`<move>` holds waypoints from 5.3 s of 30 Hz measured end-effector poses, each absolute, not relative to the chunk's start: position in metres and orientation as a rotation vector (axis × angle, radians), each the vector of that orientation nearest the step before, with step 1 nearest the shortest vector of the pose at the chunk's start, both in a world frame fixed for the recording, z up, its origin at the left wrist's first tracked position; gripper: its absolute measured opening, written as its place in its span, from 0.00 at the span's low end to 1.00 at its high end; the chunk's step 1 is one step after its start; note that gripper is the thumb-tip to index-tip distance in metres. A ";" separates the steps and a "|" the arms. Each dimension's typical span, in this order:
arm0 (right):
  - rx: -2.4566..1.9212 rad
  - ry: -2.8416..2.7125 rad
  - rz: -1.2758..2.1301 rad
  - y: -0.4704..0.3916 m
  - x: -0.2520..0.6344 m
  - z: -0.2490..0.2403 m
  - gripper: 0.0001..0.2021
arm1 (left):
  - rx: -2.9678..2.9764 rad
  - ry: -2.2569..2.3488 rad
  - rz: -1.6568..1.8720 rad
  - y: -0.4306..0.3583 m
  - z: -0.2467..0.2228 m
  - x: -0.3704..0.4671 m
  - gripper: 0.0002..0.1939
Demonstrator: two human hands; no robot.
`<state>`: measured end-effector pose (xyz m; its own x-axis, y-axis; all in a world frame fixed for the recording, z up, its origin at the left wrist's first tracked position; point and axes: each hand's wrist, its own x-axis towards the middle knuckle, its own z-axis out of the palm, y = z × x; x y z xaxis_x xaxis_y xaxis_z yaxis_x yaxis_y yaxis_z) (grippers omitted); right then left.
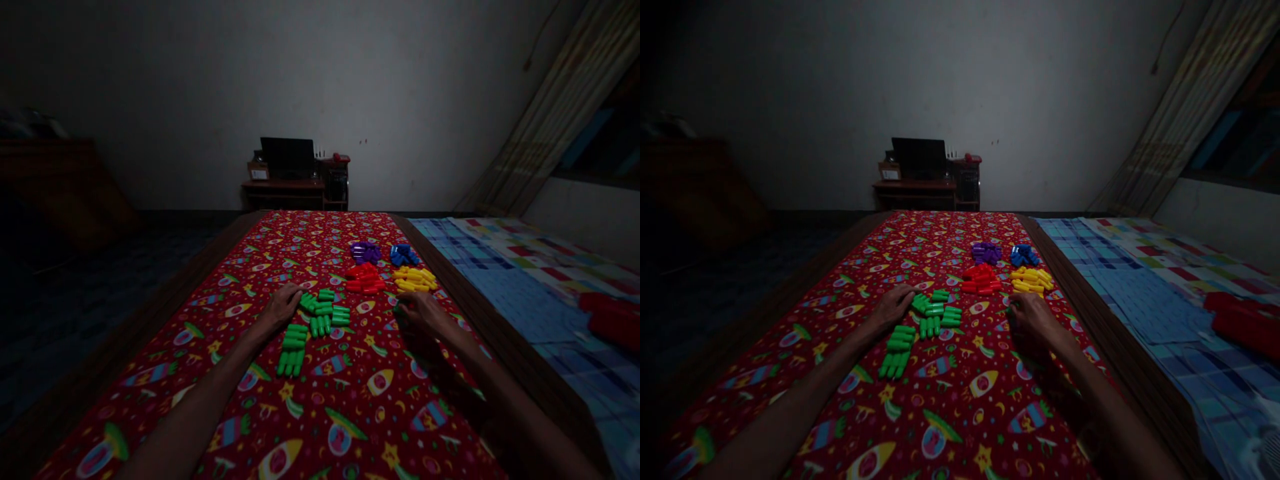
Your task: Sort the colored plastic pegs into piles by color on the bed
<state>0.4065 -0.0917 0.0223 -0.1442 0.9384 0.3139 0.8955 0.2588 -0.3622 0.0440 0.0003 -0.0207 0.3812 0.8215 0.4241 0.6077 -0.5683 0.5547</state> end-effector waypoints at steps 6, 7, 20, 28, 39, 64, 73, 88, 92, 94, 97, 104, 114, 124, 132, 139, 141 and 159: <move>-1.371 -2.170 0.114 -0.092 0.347 0.010 0.13 | 2.323 1.263 0.982 -0.006 -0.014 0.047 0.21; -1.303 -2.231 0.164 -0.090 0.332 0.008 0.13 | 2.311 1.268 0.967 -0.007 -0.013 0.047 0.22; -1.388 -2.301 -0.106 -0.110 0.373 -0.029 0.23 | 2.547 0.820 0.338 -0.054 -0.003 0.021 0.53; -1.423 -2.180 -0.184 -0.123 0.387 -0.003 0.16 | 2.647 0.898 0.439 -0.078 -0.009 0.034 0.41; -1.077 -2.438 -0.019 -0.100 0.258 -0.022 0.23 | 2.409 1.258 0.966 -0.062 -0.032 0.050 0.18; -1.072 -2.233 -0.005 -0.119 0.361 0.017 0.19 | 2.014 1.290 1.217 -0.086 0.002 0.073 0.32; -0.921 -2.225 0.024 -0.126 0.314 0.015 0.13 | 1.808 0.861 0.804 -0.107 0.010 0.122 0.37; -1.511 -2.115 0.085 -0.113 0.402 0.020 0.18 | 2.666 1.077 0.709 -0.051 -0.006 0.077 0.19; -1.368 -1.985 0.039 -0.116 0.387 0.025 0.19 | 2.526 1.120 0.794 -0.062 0.008 0.082 0.16; -1.266 -1.976 0.118 -0.122 0.371 0.024 0.17 | 2.380 1.150 0.861 -0.070 0.013 0.087 0.15; -1.097 -2.050 0.262 -0.133 0.341 0.019 0.17 | 2.240 1.097 0.879 -0.086 0.015 0.098 0.13; -1.082 -2.090 0.128 -0.126 0.335 0.013 0.10 | 2.327 0.991 0.772 -0.104 0.022 0.109 0.12; -1.423 -1.950 0.185 -0.089 0.395 0.018 0.12 | 2.600 1.022 0.445 -0.047 0.020 0.031 0.19; -1.421 -1.752 0.141 -0.097 0.388 0.023 0.18 | 2.652 1.062 0.376 -0.068 0.019 0.041 0.24; -1.066 -2.061 0.127 -0.125 0.338 0.025 0.16 | 2.122 1.027 0.637 -0.079 0.046 0.077 0.30; -0.887 -2.272 0.257 -0.141 0.310 0.018 0.12 | 1.538 0.782 0.617 -0.101 0.018 0.113 0.40; -1.003 -2.137 0.364 -0.139 0.315 0.020 0.10 | 1.526 0.790 0.637 -0.101 0.016 0.113 0.35; -1.202 -1.535 0.904 -0.129 0.323 0.027 0.13 | 2.035 0.929 0.617 -0.107 0.018 0.126 0.15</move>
